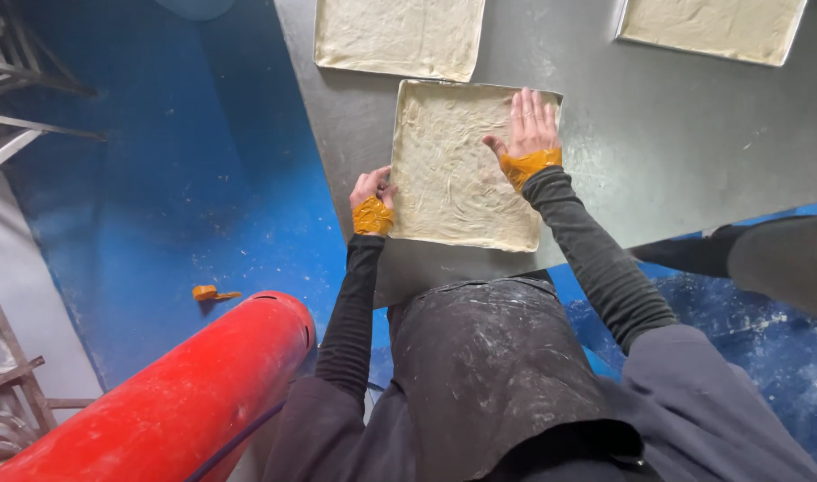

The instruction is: The recorder prepares trays of dough by pressing and smoothing the dough into square metal trays on a stainless steel work table in a bakery environment.

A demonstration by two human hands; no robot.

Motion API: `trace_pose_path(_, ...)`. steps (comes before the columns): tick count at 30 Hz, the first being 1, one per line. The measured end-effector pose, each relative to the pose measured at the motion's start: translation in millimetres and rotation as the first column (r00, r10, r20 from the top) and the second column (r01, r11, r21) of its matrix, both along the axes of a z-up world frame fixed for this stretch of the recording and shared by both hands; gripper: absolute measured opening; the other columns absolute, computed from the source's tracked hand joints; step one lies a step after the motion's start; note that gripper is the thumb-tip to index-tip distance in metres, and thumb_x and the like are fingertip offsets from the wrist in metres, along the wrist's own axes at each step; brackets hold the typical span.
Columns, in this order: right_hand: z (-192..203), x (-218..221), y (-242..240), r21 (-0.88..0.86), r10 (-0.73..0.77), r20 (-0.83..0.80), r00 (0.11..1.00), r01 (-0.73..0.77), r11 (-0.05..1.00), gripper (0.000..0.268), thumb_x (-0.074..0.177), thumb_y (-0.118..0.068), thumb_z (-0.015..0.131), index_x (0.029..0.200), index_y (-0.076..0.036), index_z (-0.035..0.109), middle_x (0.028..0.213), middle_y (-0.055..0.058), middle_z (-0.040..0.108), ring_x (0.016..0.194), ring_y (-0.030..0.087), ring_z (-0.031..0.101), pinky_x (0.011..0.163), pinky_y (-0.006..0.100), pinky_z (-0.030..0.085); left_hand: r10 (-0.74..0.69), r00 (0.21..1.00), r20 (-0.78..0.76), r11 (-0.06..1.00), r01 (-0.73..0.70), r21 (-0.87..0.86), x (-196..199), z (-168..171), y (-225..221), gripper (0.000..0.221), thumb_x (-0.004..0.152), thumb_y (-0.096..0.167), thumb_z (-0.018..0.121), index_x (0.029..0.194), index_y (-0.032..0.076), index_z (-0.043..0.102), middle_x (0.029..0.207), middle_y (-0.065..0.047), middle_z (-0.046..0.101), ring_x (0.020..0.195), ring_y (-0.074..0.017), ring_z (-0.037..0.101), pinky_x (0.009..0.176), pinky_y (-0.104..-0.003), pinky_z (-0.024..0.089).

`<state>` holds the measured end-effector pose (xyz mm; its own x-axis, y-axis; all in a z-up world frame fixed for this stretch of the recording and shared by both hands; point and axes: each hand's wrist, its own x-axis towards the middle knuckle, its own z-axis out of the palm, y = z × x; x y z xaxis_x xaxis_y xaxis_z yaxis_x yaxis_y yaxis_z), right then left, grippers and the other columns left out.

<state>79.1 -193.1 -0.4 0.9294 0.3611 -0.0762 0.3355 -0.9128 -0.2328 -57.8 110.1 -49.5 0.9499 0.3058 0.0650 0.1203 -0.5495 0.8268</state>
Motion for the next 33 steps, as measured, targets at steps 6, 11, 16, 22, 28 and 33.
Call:
trace_pose_path(6, -18.6, -0.6, -16.4, 0.024, -0.027, 0.033, 0.999, 0.026, 0.999, 0.102, 0.102, -0.074, 0.040, 0.158, 0.011, 0.032, 0.165, 0.032, 0.030, 0.155, 0.045, 0.027, 0.128, 0.055, 0.016, 0.039, 0.999, 0.031, 0.999, -0.038, -0.003, -1.0, -2.4, -3.9, 0.040, 0.077, -0.001, 0.077, 0.115, 0.012, 0.072, 0.084, -0.007, 0.063, 0.068, -0.0213, 0.065, 0.065, -0.035, 0.054)
trace_pose_path(11, -38.4, 2.8, -26.4, 0.092, -0.016, 0.142, 0.990, 0.003, 0.996, 0.104, 0.103, -0.074, 0.040, 0.156, 0.016, 0.034, 0.161, 0.037, 0.034, 0.151, 0.049, 0.030, 0.124, 0.056, 0.015, 0.032, 0.996, 0.080, 0.999, -0.034, 0.018, 7.9, -3.5, -4.4, 0.040, 0.076, -0.003, 0.074, 0.114, 0.012, 0.072, 0.083, -0.008, 0.062, 0.068, -0.0221, 0.065, 0.064, -0.035, 0.054)
trace_pose_path(16, -12.0, 2.8, -22.0, 0.069, -0.067, 0.142, 0.988, 0.058, 0.996, 0.106, 0.102, -0.074, 0.042, 0.155, 0.017, 0.034, 0.159, 0.035, 0.037, 0.152, 0.045, 0.032, 0.126, 0.060, 0.012, 0.039, 0.996, 0.082, 0.999, -0.037, -0.029, 14.8, 0.8, -9.4, 0.038, 0.079, -0.002, 0.074, 0.114, 0.012, 0.072, 0.082, -0.008, 0.061, 0.065, -0.0209, 0.063, 0.063, -0.035, 0.053)
trace_pose_path(22, -1.7, -10.6, -31.6, 0.034, -0.117, 0.096, 0.988, 0.114, 0.993, 0.104, 0.105, -0.073, 0.042, 0.156, 0.017, 0.031, 0.161, 0.036, 0.035, 0.155, 0.044, 0.030, 0.127, 0.061, 0.011, 0.023, 0.998, 0.067, 1.000, -0.024, 0.006, 4.5, -5.4, -15.9, 0.034, 0.080, 0.000, 0.076, 0.113, 0.011, 0.072, 0.080, -0.006, 0.060, 0.064, -0.0204, 0.061, 0.063, -0.035, 0.051)
trace_pose_path(28, -18.5, -40.2, -60.3, 0.115, -0.039, 0.075, 0.996, 0.030, 0.993, 0.104, 0.102, -0.071, 0.038, 0.161, 0.014, 0.024, 0.168, 0.034, 0.025, 0.155, 0.044, 0.020, 0.123, 0.064, 0.005, 0.006, 1.000, 0.029, 1.000, -0.006, -0.001, -5.9, -0.7, -12.8, 0.034, 0.079, 0.001, 0.077, 0.111, 0.012, 0.072, 0.079, -0.005, 0.060, 0.064, -0.0198, 0.062, 0.061, -0.035, 0.052)
trace_pose_path(33, 9.3, -36.8, -49.8, 0.014, -0.084, -0.012, 0.996, 0.084, 0.996, 0.106, 0.099, -0.074, 0.038, 0.166, 0.005, 0.013, 0.175, 0.021, 0.010, 0.163, 0.037, 0.006, 0.123, 0.069, -0.005, -0.002, 1.000, 0.028, 1.000, 0.001, 0.028, 10.9, 1.7, -11.9, 0.037, 0.078, 0.000, 0.076, 0.112, 0.012, 0.071, 0.077, -0.006, 0.058, 0.065, -0.0217, 0.060, 0.062, -0.036, 0.050)
